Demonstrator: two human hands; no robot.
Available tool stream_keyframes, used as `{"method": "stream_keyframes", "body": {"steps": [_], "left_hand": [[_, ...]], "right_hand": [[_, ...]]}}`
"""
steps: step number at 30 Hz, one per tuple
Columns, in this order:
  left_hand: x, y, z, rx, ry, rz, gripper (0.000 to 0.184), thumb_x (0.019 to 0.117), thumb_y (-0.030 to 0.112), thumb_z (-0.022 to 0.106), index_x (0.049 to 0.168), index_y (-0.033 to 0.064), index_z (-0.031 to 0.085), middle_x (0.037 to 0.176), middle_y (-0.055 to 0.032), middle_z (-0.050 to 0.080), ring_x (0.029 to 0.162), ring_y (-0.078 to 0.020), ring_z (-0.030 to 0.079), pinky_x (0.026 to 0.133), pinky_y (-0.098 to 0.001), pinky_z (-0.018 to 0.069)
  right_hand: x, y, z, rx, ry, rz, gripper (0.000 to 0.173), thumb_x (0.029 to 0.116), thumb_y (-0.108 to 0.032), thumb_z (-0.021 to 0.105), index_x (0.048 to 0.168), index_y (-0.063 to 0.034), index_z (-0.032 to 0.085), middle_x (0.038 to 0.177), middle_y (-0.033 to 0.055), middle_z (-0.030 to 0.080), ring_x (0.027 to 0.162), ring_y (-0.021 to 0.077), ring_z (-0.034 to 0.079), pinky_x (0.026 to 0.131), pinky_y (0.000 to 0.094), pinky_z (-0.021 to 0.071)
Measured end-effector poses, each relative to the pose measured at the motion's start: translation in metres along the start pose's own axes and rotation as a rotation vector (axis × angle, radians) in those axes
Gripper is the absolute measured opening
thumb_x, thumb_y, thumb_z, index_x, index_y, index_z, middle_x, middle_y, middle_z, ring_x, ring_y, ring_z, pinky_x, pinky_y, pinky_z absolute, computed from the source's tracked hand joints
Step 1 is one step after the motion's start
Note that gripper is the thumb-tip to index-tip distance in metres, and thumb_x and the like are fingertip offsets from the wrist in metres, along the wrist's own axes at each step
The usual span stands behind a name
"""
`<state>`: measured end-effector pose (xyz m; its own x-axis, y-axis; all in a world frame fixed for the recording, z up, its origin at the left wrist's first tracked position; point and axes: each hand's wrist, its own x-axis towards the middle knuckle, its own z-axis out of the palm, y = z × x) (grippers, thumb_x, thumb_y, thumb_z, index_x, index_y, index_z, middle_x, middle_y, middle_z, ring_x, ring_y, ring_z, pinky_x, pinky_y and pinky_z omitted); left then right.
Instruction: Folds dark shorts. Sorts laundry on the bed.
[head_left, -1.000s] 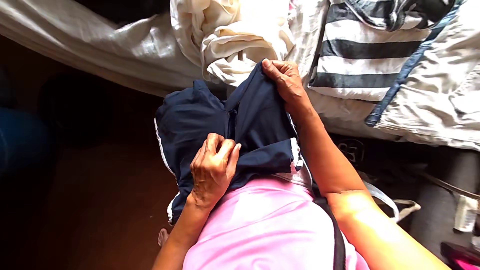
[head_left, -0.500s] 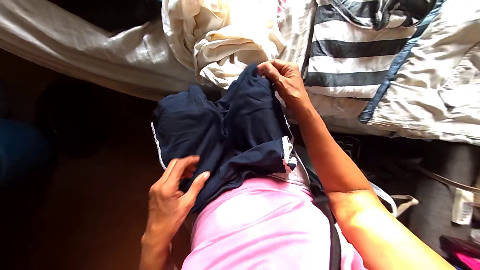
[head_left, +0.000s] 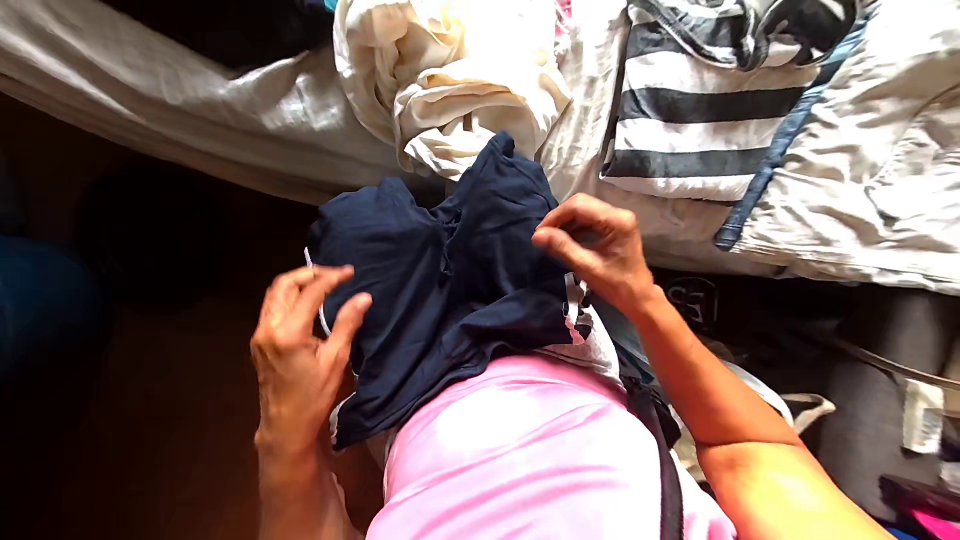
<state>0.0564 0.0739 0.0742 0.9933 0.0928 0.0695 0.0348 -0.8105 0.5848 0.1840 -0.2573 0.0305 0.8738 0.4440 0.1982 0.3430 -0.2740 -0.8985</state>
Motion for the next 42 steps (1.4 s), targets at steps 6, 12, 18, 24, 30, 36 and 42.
{"method": "stream_keyframes", "body": {"steps": [6,12,18,24,30,36,42], "left_hand": [[0.119,0.002,0.035,0.11,-0.253,0.041,0.058,0.1041,0.054,0.046,0.136,0.0085,0.064,0.143,-0.0237,0.055,0.138,-0.044,0.046,0.112,-0.0644,0.0328],[0.146,-0.012,0.05,0.053,-0.356,0.076,0.033,0.1064,0.023,0.052,0.102,-0.0062,0.066,0.095,-0.0269,0.067,0.097,-0.0449,0.066,0.085,-0.0655,0.0464],[0.147,-0.01,0.053,0.06,-0.305,-0.023,0.056,0.1031,0.047,0.054,0.133,-0.0007,0.06,0.125,-0.0262,0.063,0.118,-0.0428,0.06,0.101,-0.0624,0.0439],[0.153,-0.019,0.041,0.086,-0.417,-0.154,0.045,0.0998,0.042,0.063,0.111,-0.0008,0.07,0.107,-0.0301,0.067,0.108,-0.0488,0.062,0.091,-0.0717,0.0423],[0.169,-0.011,0.027,-0.001,-0.062,0.01,0.039,0.1042,0.029,0.054,0.118,-0.0069,0.063,0.107,-0.0255,0.068,0.099,-0.0312,0.066,0.092,-0.0486,0.0492],[0.162,0.014,-0.022,0.098,0.085,0.046,0.051,0.107,0.039,0.046,0.131,-0.0044,0.058,0.127,-0.0254,0.062,0.117,-0.0294,0.061,0.102,-0.0418,0.0468],[-0.003,0.004,-0.004,-0.094,-0.359,0.219,0.037,0.0984,0.041,0.064,0.093,0.0057,0.072,0.082,-0.0068,0.069,0.072,-0.0171,0.066,0.065,-0.0388,0.0569]], "right_hand": [[-0.037,-0.031,0.011,-0.473,-0.581,-0.149,0.052,0.0885,-0.055,0.067,0.124,-0.0172,0.071,0.1,0.0067,0.068,0.096,0.0278,0.063,0.076,0.0451,0.0493],[-0.061,-0.017,-0.019,-0.365,-0.713,0.004,0.027,0.0951,-0.039,0.066,0.101,-0.0131,0.073,0.079,0.0039,0.065,0.072,0.0198,0.065,0.061,0.0399,0.0506],[-0.044,-0.026,-0.031,-0.259,-0.557,0.052,0.051,0.0979,-0.061,0.051,0.107,-0.0197,0.079,0.083,-0.0036,0.065,0.072,0.0086,0.062,0.062,0.0315,0.0519],[0.034,0.001,-0.015,-0.319,-0.115,0.116,0.064,0.0937,-0.05,0.066,0.14,-0.0068,0.061,0.133,0.0155,0.063,0.121,0.0256,0.061,0.095,0.0435,0.0537],[0.105,0.015,0.008,-0.301,-0.004,-0.148,0.03,0.0917,-0.025,0.073,0.104,0.0027,0.071,0.101,0.0168,0.072,0.096,0.0242,0.07,0.087,0.0424,0.0543],[0.121,-0.013,-0.025,-0.323,0.116,-0.081,0.037,0.1003,-0.031,0.061,0.119,0.0,0.068,0.111,0.0105,0.071,0.101,0.0124,0.068,0.088,0.0283,0.0555],[0.0,-0.025,-0.055,0.086,-0.425,-0.232,0.014,0.0915,-0.019,0.073,0.093,-0.0059,0.076,0.088,0.0004,0.073,0.083,0.0065,0.068,0.075,0.025,0.0587]]}}
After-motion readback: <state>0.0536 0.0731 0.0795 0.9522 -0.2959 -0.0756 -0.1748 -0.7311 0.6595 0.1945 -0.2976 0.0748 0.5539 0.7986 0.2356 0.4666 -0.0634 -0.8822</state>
